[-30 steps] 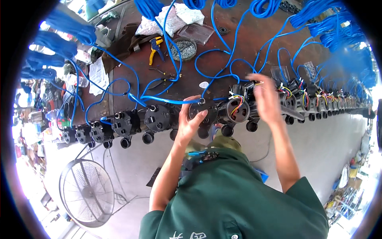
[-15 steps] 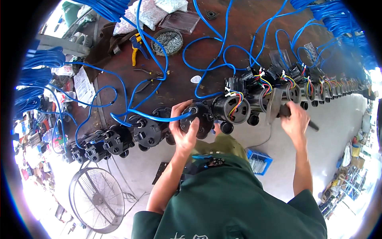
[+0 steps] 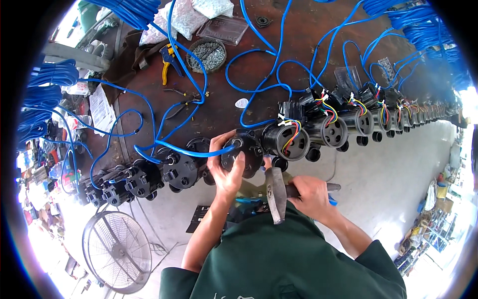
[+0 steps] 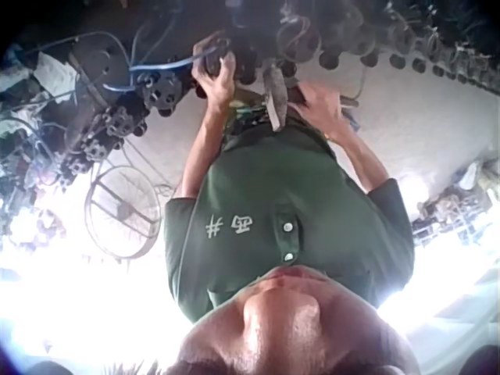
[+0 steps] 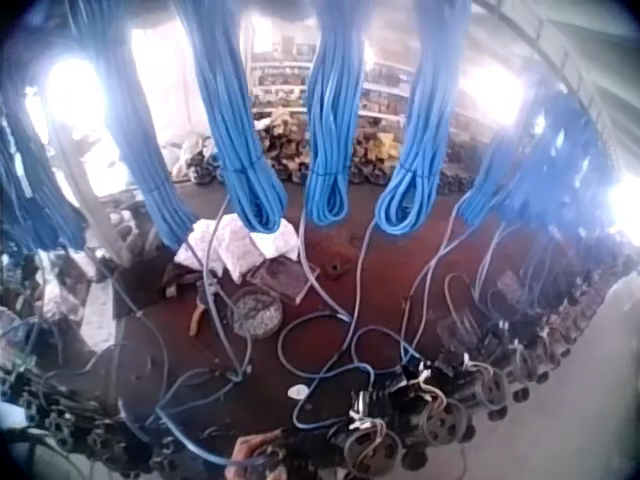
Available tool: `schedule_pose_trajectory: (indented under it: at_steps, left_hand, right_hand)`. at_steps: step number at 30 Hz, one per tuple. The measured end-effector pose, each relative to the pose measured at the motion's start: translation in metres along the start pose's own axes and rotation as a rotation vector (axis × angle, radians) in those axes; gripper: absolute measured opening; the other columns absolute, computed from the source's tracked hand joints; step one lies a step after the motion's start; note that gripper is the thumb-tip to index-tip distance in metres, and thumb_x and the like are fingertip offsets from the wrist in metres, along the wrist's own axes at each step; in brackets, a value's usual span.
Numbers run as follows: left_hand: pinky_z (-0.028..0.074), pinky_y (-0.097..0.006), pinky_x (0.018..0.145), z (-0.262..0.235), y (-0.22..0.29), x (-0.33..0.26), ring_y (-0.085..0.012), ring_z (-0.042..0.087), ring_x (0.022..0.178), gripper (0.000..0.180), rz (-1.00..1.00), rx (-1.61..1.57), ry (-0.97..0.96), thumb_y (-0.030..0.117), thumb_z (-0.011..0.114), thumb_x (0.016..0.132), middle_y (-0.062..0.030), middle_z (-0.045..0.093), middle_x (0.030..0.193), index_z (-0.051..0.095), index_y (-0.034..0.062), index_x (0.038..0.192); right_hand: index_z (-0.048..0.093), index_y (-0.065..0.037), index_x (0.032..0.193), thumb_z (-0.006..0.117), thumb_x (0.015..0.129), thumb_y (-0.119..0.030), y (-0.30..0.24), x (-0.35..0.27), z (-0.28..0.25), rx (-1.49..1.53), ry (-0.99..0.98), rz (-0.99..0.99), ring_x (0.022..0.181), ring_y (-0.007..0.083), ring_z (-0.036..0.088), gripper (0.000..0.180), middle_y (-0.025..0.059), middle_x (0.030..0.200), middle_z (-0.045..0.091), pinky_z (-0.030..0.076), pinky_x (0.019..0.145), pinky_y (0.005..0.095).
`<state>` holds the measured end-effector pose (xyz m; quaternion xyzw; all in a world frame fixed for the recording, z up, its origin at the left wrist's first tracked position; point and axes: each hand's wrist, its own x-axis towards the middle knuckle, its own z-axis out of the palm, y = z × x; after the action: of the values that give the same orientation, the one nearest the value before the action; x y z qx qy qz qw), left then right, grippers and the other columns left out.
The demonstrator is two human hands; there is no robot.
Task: The person assembles a line of water pumps by using a hammer to tap components into place and connecting blue cables to the motor housings.
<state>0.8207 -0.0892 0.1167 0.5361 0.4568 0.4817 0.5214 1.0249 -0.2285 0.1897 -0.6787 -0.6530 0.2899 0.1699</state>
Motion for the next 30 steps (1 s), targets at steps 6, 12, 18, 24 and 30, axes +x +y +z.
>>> schedule_pose_trajectory:
  at_steps: [6, 12, 18, 24, 30]
  left_hand:
    - [0.048, -0.04, 0.103, 0.0, 0.003, 0.0, -0.0263, 0.062, 0.112, 0.052, 0.012, -0.011, -0.021, 0.016, 0.073, 0.079, -0.0167, 0.062, 0.123, 0.066, -0.0061, 0.125]
    - [0.049, -0.039, 0.101, 0.0, 0.008, -0.001, -0.0272, 0.063, 0.114, 0.052, -0.029, -0.023, -0.024, 0.015, 0.075, 0.08, -0.017, 0.061, 0.126, 0.065, -0.0055, 0.127]
    - [0.047, -0.034, 0.102, 0.0, 0.012, -0.004, -0.0207, 0.06, 0.115, 0.05, -0.021, -0.073, 0.005, 0.02, 0.075, 0.083, -0.0121, 0.061, 0.127, 0.065, -0.0047, 0.125]
    - [0.046, -0.048, 0.109, -0.002, 0.002, -0.002, -0.0377, 0.058, 0.128, 0.057, 0.074, -0.021, 0.005, 0.026, 0.081, 0.078, -0.0202, 0.059, 0.14, 0.065, -0.0018, 0.125]
    - [0.044, -0.053, 0.106, -0.009, -0.016, -0.006, -0.0422, 0.056, 0.125, 0.106, 0.367, 0.185, -0.035, 0.053, 0.094, 0.062, -0.0208, 0.059, 0.135, 0.052, -0.0004, 0.144]
  right_hand:
    - [0.064, 0.003, 0.115, 0.071, 0.084, -0.002, -0.044, 0.016, -0.05, 0.385, -0.118, 0.171, 0.078, 0.0392, 0.068, 0.032, 0.0206, 0.088, 0.069, 0.053, 0.07, 0.0352]
    - [0.062, 0.005, 0.109, 0.074, 0.097, -0.013, -0.046, 0.044, -0.052, 0.339, -0.087, 0.135, 0.071, 0.0265, 0.067, 0.025, 0.021, 0.083, 0.068, 0.05, 0.065, 0.0382]
    - [0.065, 0.004, 0.112, 0.068, 0.101, -0.015, -0.071, 0.043, -0.074, 0.295, 0.06, -0.034, 0.066, 0.0313, 0.066, 0.022, 0.0177, 0.088, 0.074, 0.049, 0.062, 0.0406]
    - [0.066, 0.003, 0.108, 0.067, 0.102, -0.022, -0.076, 0.056, -0.072, 0.08, -0.045, 0.062, 0.065, 0.0373, 0.066, 0.026, 0.0204, 0.075, 0.068, 0.048, 0.059, 0.0419]
    - [0.067, 0.002, 0.121, 0.067, 0.103, -0.019, -0.118, 0.056, -0.081, 0.196, 0.039, -0.191, 0.076, 0.0308, 0.069, 0.028, 0.0164, 0.088, 0.073, 0.052, 0.07, 0.0403]
